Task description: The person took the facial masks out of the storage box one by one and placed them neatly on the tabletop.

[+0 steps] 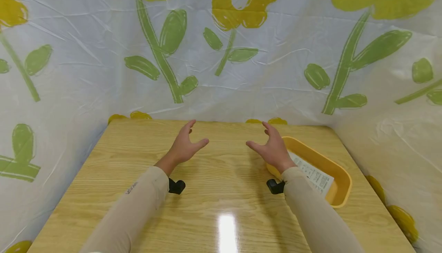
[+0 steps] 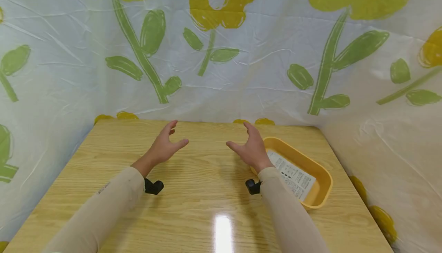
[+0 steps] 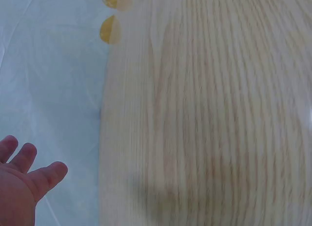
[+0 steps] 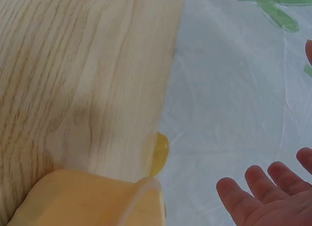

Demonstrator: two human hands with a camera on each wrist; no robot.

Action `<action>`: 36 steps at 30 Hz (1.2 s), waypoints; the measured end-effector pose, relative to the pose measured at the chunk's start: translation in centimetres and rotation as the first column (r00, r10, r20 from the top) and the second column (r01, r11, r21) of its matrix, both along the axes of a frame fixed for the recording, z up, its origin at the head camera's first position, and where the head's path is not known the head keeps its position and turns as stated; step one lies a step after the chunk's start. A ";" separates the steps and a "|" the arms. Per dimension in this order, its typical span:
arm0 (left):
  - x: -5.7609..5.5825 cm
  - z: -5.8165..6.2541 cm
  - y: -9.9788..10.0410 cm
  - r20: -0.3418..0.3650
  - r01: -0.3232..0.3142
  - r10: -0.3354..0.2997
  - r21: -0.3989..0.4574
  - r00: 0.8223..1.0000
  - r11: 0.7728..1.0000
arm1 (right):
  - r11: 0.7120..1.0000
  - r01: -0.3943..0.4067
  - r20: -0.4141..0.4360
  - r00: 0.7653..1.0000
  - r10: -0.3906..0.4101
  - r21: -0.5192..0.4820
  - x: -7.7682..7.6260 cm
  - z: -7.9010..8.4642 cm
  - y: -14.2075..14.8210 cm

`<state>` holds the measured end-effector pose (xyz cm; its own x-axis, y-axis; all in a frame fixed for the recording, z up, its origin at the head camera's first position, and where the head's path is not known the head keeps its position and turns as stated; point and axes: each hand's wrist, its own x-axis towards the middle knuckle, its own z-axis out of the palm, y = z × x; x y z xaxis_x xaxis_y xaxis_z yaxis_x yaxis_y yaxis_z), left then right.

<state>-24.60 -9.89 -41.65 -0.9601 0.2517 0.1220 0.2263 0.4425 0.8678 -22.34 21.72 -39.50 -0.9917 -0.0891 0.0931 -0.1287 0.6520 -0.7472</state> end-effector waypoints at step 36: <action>3.2 -1.1 7.1 0.042 0.140 -0.144 0.093 0.989 0.986 | 0.982 0.176 -0.092 0.979 -0.181 -0.060 8.7 -2.4 8.7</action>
